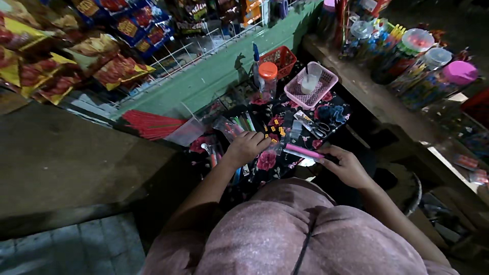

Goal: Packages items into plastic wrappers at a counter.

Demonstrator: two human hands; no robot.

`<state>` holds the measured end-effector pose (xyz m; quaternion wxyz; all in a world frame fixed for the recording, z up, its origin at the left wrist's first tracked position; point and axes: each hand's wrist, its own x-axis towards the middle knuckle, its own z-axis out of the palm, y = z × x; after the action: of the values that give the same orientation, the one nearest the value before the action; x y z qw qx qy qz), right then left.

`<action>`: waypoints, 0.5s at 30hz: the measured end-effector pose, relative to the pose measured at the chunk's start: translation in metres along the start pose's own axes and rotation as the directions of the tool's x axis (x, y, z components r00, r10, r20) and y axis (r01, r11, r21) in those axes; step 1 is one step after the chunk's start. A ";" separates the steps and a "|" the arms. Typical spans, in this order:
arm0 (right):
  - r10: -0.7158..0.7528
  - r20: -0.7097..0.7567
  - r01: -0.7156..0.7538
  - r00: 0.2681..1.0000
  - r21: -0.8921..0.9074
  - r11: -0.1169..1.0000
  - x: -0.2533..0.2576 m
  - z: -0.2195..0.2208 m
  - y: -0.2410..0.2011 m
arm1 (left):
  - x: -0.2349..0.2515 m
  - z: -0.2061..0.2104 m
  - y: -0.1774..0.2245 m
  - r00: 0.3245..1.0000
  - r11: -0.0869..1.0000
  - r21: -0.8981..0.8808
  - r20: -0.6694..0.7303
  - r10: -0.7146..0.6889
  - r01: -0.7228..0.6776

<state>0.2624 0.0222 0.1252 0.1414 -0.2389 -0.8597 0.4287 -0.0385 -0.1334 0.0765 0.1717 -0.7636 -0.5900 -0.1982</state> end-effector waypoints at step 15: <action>0.018 -0.004 -0.018 1.000 0.019 1.000 0.000 0.004 0.004 | 0.006 0.003 0.006 0.978 0.967 -0.154 0.081 -0.193 0.204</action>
<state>0.2619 0.0217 0.1196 0.1415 -0.2464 -0.8531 0.4375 -0.0311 -0.1288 0.0770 0.0692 -0.7182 -0.6508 -0.2363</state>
